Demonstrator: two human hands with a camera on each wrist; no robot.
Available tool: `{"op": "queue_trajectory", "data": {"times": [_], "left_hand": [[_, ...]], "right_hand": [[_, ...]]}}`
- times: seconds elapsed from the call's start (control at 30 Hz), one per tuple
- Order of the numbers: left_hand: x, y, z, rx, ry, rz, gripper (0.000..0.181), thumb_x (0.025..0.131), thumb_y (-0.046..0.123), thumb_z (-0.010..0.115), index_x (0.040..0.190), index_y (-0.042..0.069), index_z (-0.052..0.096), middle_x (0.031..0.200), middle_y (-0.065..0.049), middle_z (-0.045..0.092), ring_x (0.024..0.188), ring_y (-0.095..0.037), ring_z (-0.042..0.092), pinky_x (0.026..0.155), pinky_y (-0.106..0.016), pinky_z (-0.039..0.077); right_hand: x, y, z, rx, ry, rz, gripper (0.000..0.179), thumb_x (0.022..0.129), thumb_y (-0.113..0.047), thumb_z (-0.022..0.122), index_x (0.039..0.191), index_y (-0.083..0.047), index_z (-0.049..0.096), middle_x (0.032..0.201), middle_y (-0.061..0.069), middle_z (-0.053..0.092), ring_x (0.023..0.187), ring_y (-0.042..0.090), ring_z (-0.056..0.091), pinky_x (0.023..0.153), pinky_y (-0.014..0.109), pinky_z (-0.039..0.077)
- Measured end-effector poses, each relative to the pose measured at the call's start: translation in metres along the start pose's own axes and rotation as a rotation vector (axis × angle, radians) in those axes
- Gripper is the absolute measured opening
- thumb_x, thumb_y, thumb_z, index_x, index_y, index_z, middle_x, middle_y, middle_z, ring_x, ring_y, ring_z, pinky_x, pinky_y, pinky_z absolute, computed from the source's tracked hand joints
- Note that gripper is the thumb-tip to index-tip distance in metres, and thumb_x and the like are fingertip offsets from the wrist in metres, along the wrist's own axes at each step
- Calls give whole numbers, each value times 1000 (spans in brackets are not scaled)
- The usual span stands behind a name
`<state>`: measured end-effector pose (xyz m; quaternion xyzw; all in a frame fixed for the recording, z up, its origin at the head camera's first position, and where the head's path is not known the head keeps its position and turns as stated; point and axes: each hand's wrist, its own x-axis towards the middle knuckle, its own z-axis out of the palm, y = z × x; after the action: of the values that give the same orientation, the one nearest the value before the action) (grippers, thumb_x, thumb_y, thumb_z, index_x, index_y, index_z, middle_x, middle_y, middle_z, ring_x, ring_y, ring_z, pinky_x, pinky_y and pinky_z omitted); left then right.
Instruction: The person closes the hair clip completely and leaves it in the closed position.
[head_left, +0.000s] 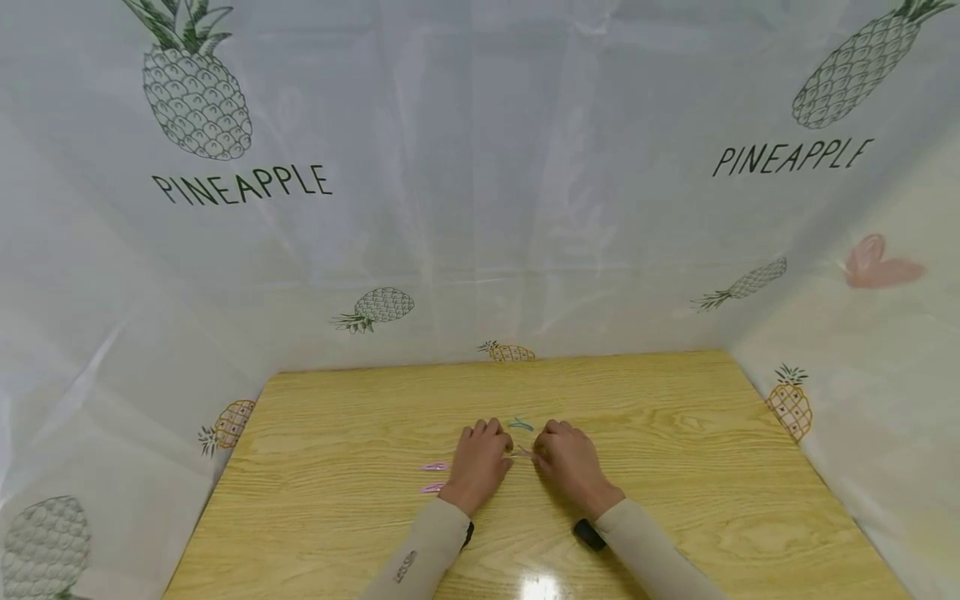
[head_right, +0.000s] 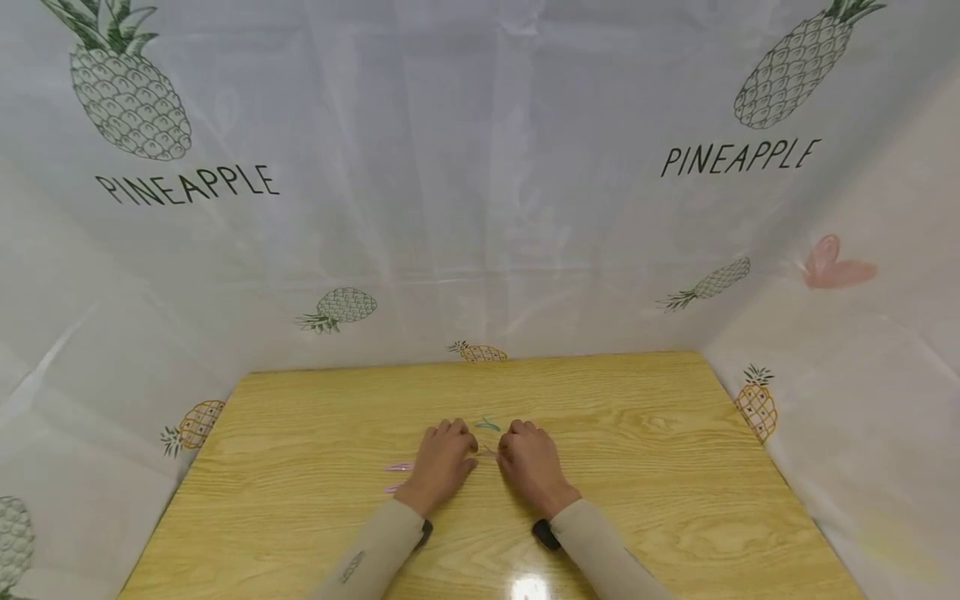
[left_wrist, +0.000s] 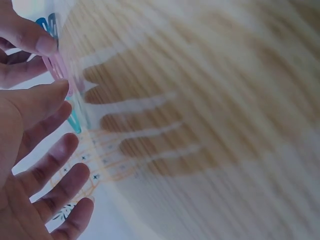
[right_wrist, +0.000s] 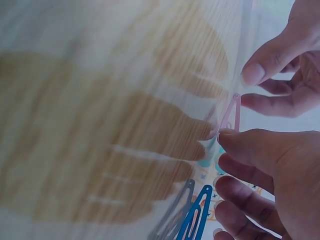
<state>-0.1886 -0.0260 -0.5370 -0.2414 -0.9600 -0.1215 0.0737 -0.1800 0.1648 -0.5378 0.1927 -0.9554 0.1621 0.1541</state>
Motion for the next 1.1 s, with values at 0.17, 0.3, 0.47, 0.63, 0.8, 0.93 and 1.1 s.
{"op": "queue_trajectory", "data": {"times": [0.17, 0.3, 0.47, 0.63, 0.8, 0.93, 1.1], "left_hand": [[2, 4, 0, 20, -38, -10, 13, 94, 29, 83, 104, 21, 80, 107, 3, 61, 100, -18, 58, 90, -38, 50], [2, 5, 1, 45, -46, -10, 12, 94, 29, 83, 103, 22, 80, 105, 4, 60, 99, -17, 57, 91, -38, 50], [2, 7, 0, 60, -53, -7, 7, 95, 29, 82, 98, 23, 79, 101, 5, 59, 97, -17, 55, 90, -37, 49], [-2, 8, 0, 60, -26, -1, 6, 96, 29, 80, 93, 24, 79, 98, 6, 58, 93, -15, 54, 86, -35, 49], [-11, 5, -3, 62, 31, -5, 9, 95, 31, 81, 96, 23, 77, 102, 5, 62, 97, -17, 59, 89, -37, 52], [-18, 0, -6, 74, 73, -14, 19, 94, 33, 82, 102, 20, 71, 104, 4, 63, 100, -19, 61, 90, -38, 52], [-27, -5, -11, 63, 112, -6, 21, 94, 33, 82, 109, 20, 76, 106, 4, 63, 102, -19, 62, 88, -37, 52]], "right_hand": [[1, -1, 3, -7, 1, -11, 14, 82, -15, 93, 82, -12, 79, 86, -4, 64, 80, 19, 64, 72, 39, 57], [3, -5, 3, -13, 16, -35, 14, 82, -13, 92, 79, -11, 79, 84, -3, 64, 79, 20, 64, 71, 39, 57], [3, -9, 3, -31, 10, -47, 13, 81, -9, 92, 78, -11, 79, 83, -2, 63, 79, 20, 64, 72, 39, 58], [2, -12, 2, -16, -2, -33, 14, 81, -7, 91, 79, -11, 78, 83, -2, 63, 81, 21, 65, 77, 40, 59], [1, -18, 0, 21, -5, -30, 16, 81, -6, 92, 77, -11, 77, 84, -3, 64, 86, 23, 69, 99, 46, 57], [1, -23, -3, 35, 13, -50, 18, 80, -7, 93, 75, -11, 76, 84, -2, 65, 83, 22, 69, 107, 51, 52], [-1, -28, -5, 38, 7, -71, 19, 79, -10, 94, 76, -11, 76, 85, -2, 64, 77, 18, 66, 83, 40, 62]]}}
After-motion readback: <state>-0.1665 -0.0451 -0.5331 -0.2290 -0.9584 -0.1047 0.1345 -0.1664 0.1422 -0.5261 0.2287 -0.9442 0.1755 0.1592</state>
